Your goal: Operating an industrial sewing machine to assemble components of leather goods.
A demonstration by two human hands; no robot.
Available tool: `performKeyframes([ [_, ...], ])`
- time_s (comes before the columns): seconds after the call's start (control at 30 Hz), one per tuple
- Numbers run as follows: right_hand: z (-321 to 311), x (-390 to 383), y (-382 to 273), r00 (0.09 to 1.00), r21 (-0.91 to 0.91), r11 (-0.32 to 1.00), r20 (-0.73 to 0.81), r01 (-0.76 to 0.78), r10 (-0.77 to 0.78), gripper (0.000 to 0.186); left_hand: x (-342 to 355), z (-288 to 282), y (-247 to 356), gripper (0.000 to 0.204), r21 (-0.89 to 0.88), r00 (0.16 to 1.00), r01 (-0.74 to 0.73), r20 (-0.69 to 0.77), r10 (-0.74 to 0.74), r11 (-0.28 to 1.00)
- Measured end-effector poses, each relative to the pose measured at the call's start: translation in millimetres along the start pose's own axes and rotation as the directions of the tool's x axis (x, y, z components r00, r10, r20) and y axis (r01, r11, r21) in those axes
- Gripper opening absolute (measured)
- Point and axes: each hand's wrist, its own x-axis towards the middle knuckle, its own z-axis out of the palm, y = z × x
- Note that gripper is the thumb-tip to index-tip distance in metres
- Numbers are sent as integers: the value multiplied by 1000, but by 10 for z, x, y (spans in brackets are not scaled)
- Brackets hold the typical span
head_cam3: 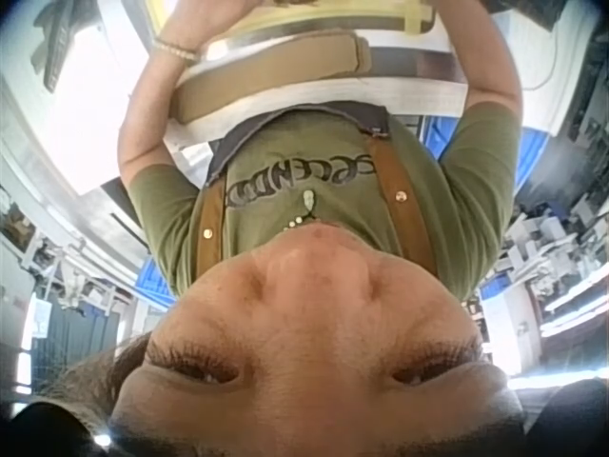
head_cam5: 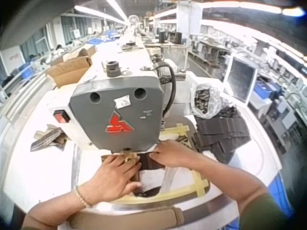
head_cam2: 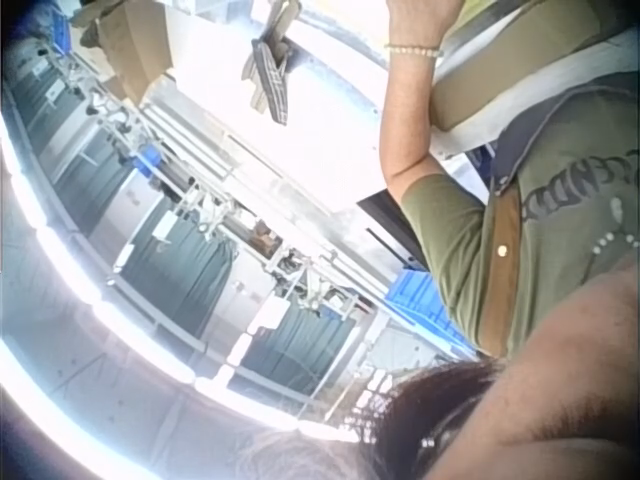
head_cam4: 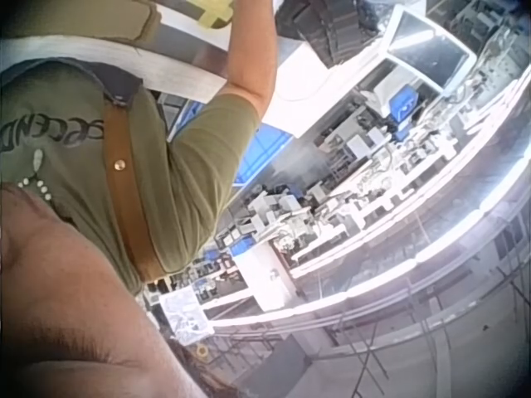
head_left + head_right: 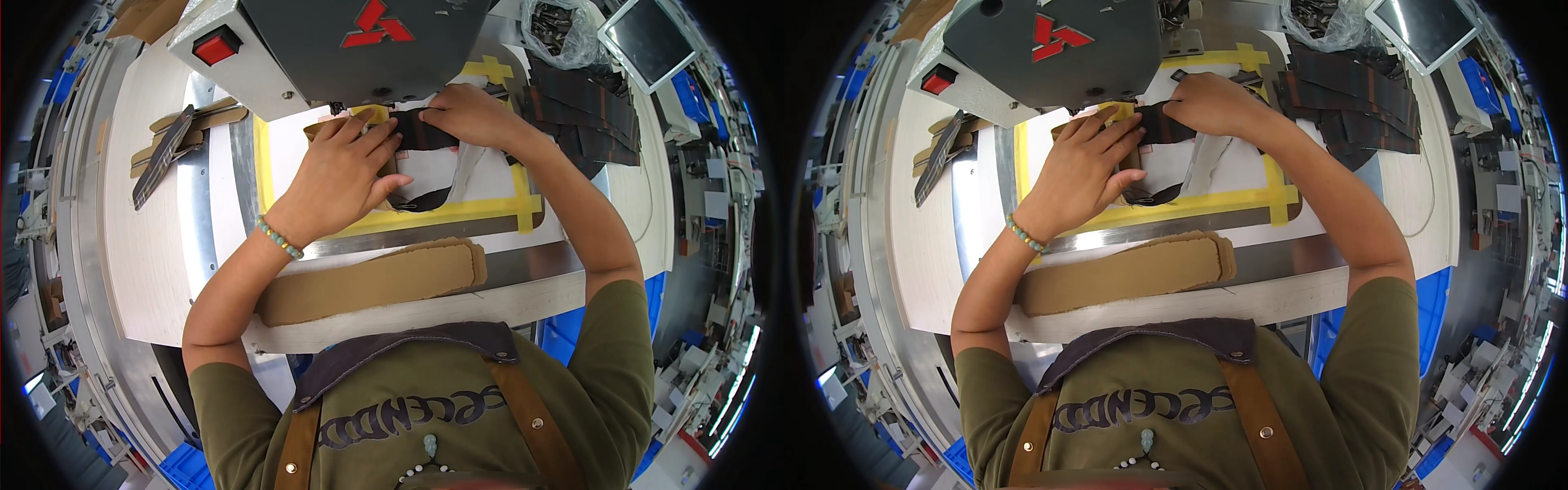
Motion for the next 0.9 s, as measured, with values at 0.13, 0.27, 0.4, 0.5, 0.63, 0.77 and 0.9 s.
performKeyframes([
  [0.13,70,25,50,996,-86,993,-21,82,-84,38,11,13,-10,60,-26,999,-37,13,38,999],
  [0.27,-242,-198,-351,988,-72,986,-23,-151,150,42,17,-14,-38,60,-75,999,-28,30,30,997],
  [0.4,-299,-556,-285,867,-208,961,-425,184,-258,32,22,-26,-50,60,-145,1000,-5,13,7,989],
  [0.5,-221,-692,-226,890,-76,917,-222,392,-399,33,49,-18,-69,59,-137,1000,-12,7,13,990],
  [0.63,259,-514,16,876,-62,903,-223,424,-427,37,60,16,-80,59,-153,1000,-14,-13,12,988],
  [0.77,355,-425,59,818,-95,872,-312,480,-484,39,64,19,-80,60,-151,1000,-20,-17,17,988],
  [0.9,367,-441,68,780,-172,838,-307,517,-545,39,50,33,-62,61,-175,1000,6,-11,-8,984],
])
